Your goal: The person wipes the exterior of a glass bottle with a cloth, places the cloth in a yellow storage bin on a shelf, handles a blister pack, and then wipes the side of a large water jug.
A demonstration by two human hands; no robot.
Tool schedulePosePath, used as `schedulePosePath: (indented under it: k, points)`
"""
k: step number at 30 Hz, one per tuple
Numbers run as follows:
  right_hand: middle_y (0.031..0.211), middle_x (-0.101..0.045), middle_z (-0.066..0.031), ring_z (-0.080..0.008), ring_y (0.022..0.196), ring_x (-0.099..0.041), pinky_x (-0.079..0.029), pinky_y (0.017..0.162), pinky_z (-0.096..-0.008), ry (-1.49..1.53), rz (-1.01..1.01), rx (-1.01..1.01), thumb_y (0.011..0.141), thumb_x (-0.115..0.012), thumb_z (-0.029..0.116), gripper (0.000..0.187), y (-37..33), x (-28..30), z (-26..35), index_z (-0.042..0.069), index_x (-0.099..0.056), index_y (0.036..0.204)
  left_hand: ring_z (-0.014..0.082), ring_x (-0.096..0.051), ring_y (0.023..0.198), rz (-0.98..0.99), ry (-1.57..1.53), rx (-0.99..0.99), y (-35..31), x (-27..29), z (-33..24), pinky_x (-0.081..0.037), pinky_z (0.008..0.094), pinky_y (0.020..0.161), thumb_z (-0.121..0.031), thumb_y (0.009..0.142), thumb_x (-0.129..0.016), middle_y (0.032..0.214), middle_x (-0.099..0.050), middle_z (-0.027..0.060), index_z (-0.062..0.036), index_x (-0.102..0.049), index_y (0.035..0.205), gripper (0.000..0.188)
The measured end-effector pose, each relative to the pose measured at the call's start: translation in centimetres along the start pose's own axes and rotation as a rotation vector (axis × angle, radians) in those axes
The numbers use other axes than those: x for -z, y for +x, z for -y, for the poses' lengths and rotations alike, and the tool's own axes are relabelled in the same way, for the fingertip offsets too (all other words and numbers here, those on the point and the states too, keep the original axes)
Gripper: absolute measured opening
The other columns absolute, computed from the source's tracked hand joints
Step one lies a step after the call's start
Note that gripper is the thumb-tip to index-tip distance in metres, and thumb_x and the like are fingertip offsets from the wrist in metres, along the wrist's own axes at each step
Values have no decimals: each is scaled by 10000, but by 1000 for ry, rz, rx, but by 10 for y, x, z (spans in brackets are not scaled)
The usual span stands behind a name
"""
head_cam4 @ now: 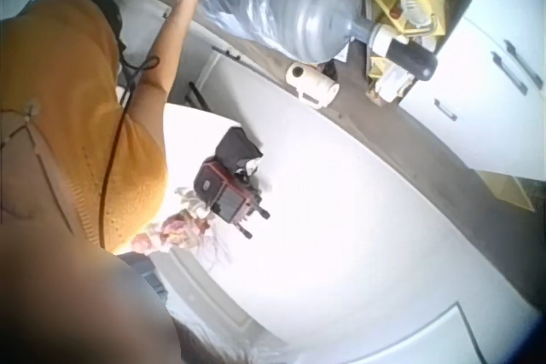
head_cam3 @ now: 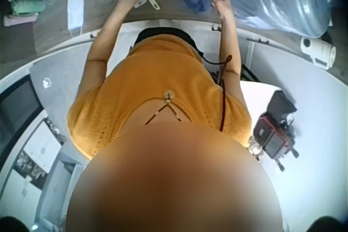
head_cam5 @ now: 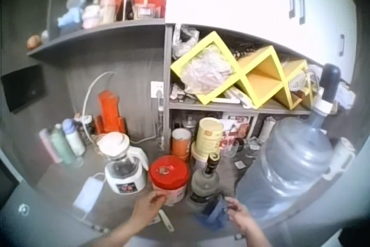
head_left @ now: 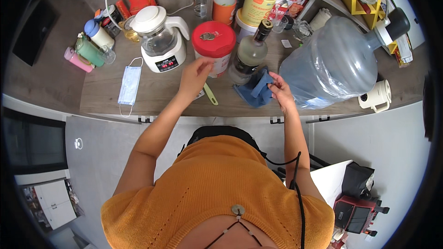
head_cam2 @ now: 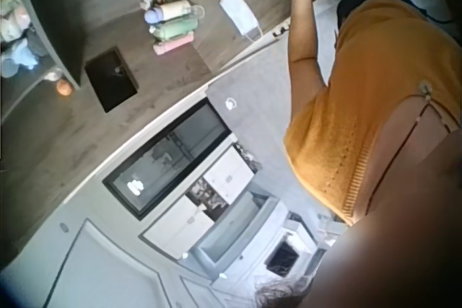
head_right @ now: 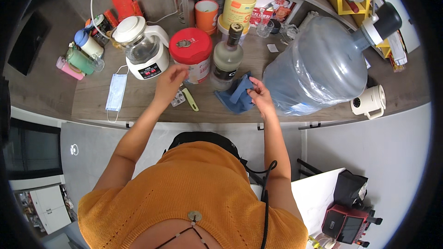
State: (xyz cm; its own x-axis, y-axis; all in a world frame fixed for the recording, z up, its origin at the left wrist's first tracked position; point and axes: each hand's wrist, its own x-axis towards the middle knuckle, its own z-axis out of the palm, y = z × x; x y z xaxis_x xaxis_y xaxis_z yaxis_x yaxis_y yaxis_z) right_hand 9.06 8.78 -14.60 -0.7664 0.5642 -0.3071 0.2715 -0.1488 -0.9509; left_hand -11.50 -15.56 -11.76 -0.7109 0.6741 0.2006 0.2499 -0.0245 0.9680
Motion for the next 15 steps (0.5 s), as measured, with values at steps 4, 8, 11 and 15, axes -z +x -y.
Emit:
schedulePosePath:
  k: [4, 8, 11, 15]
  points:
    - [941, -625, -139, -321, 847, -610, -495, 715, -363, -1017, -566, 886, 768, -613, 29, 326, -18, -37, 10, 78, -599, 1090, 93, -585, 729, -93, 15, 151, -53, 12, 38, -467, 230, 668, -44, 867, -553, 803, -632, 45, -3, -609, 991, 142]
    - [833, -634, -102, -281, 735, -623, -500, 660, -349, -797, -214, 752, 770, -617, 29, 121, -38, -73, 15, 67, -654, 878, 92, -571, 685, -103, -9, 240, -85, 15, 64, -458, 238, 619, -37, 846, -569, 763, -630, 42, -9, -623, 945, 116]
    - [853, -632, -103, -308, 752, -619, -502, 651, -360, -819, 28, 777, 792, -609, 89, 115, -26, -102, -4, 73, -638, 902, 100, -566, 668, -90, 6, 226, -94, 18, 74, -458, 245, 620, -38, 837, -575, 751, -627, 41, -11, -622, 951, 126]
    - [887, -622, -99, -315, 796, -615, -496, 683, -395, -877, 120, 642, 796, -619, 155, 138, -3, -135, -23, 72, -620, 907, 70, -545, 672, -90, 64, 230, -96, 24, 82, -451, 214, 620, -25, 859, -554, 762, -606, 8, -23, -617, 972, 130]
